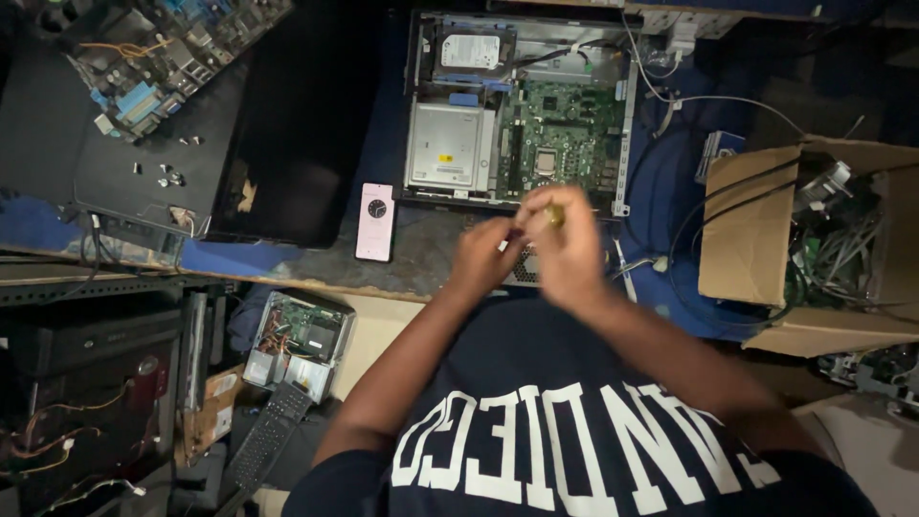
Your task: The person works at a cluttered electronics repair bench on an open desktop computer case. They remove a RAM module from the motherboard, brush it clean, unscrew components with a yellow-handled screwdriver, reposition a cooling fan, and continue unscrewing parts inside the case.
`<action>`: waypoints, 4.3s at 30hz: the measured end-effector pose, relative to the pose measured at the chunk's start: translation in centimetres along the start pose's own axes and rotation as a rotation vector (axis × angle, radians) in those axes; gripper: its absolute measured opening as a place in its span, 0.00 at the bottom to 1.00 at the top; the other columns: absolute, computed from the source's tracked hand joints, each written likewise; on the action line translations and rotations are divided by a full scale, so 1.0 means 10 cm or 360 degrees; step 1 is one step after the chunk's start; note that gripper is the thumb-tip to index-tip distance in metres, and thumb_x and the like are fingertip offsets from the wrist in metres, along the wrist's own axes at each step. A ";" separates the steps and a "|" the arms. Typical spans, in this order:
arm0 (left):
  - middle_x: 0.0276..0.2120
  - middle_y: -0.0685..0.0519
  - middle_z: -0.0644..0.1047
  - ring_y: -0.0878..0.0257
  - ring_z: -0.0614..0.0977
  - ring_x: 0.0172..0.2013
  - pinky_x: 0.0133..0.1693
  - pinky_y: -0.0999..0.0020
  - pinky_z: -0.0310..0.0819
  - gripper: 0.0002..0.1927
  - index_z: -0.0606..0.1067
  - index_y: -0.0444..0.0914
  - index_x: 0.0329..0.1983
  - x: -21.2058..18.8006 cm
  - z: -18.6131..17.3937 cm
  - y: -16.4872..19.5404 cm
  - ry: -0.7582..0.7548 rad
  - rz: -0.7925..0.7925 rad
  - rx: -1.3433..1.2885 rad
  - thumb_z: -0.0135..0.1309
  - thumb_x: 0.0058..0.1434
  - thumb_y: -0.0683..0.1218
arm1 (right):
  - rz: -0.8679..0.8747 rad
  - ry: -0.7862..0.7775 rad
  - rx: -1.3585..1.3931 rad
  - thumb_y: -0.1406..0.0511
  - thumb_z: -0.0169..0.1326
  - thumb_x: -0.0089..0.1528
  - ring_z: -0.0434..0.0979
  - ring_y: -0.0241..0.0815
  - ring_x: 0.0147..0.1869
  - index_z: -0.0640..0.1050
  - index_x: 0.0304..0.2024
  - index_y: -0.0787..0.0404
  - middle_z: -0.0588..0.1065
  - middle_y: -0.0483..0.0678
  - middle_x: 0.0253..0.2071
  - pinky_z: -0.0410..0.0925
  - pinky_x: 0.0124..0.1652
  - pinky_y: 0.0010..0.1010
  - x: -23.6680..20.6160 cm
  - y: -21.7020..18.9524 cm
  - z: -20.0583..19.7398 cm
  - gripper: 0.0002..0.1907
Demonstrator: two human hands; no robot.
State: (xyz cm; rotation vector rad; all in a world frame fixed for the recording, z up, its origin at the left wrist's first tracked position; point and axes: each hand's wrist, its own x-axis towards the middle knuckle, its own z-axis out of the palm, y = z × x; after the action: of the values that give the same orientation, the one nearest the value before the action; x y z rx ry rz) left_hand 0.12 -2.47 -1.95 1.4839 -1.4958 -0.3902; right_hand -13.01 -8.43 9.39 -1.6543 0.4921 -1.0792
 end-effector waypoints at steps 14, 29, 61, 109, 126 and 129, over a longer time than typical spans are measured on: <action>0.43 0.46 0.81 0.49 0.84 0.42 0.43 0.60 0.80 0.11 0.78 0.38 0.46 -0.03 0.04 0.05 -0.0036 0.0110 -0.0157 0.64 0.62 0.43 | 0.0364 -0.0418 0.0562 0.49 0.31 0.78 0.66 0.39 0.37 0.68 0.29 0.62 0.69 0.49 0.32 0.63 0.41 0.30 0.17 0.12 -0.27 0.31; 0.46 0.43 0.80 0.43 0.83 0.45 0.45 0.54 0.79 0.14 0.76 0.37 0.51 0.04 -0.09 0.15 -0.0209 0.0126 -0.0183 0.59 0.62 0.39 | 0.0337 -0.0509 0.0667 0.55 0.41 0.79 0.73 0.36 0.36 0.74 0.32 0.59 0.75 0.48 0.33 0.67 0.39 0.27 0.13 0.37 -0.42 0.24; 0.46 0.45 0.80 0.46 0.83 0.48 0.50 0.57 0.78 0.14 0.76 0.36 0.50 0.07 -0.01 0.04 -0.0183 0.0236 -0.0232 0.61 0.61 0.40 | 0.0024 -0.0143 -0.0172 0.63 0.43 0.75 0.76 0.47 0.65 0.65 0.70 0.67 0.75 0.57 0.62 0.66 0.68 0.36 -0.31 0.20 -0.34 0.23; 0.37 0.43 0.78 0.46 0.81 0.40 0.41 0.52 0.77 0.06 0.77 0.36 0.36 0.30 0.00 -0.16 -0.0690 0.0269 0.0197 0.54 0.61 0.44 | 0.0056 0.0625 -0.0442 0.73 0.51 0.81 0.77 0.51 0.61 0.57 0.71 0.63 0.72 0.60 0.58 0.73 0.63 0.45 -0.88 -0.34 -0.76 0.22; 0.42 0.48 0.78 0.57 0.80 0.44 0.46 0.64 0.75 0.04 0.80 0.34 0.44 -0.01 -3.12 -0.14 0.1199 -0.0380 0.0572 0.63 0.68 0.38 | -0.0012 0.0710 -0.0257 0.74 0.49 0.82 0.76 0.47 0.57 0.67 0.63 0.69 0.71 0.56 0.56 0.73 0.61 0.43 -0.92 -0.27 -1.09 0.09; 0.41 0.47 0.78 0.57 0.79 0.45 0.48 0.65 0.74 0.06 0.83 0.34 0.47 -0.06 -3.18 -0.29 0.1191 -0.0342 0.0848 0.64 0.68 0.38 | 0.0002 0.0726 -0.0269 0.73 0.49 0.81 0.76 0.47 0.54 0.70 0.58 0.71 0.72 0.55 0.52 0.73 0.60 0.41 -0.87 -0.31 -1.10 0.06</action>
State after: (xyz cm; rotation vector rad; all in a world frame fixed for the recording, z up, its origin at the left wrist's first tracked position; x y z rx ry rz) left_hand 26.55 9.75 11.13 1.9205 -0.8597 0.4507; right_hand -27.23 -6.66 9.18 -1.5468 0.8991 -1.4547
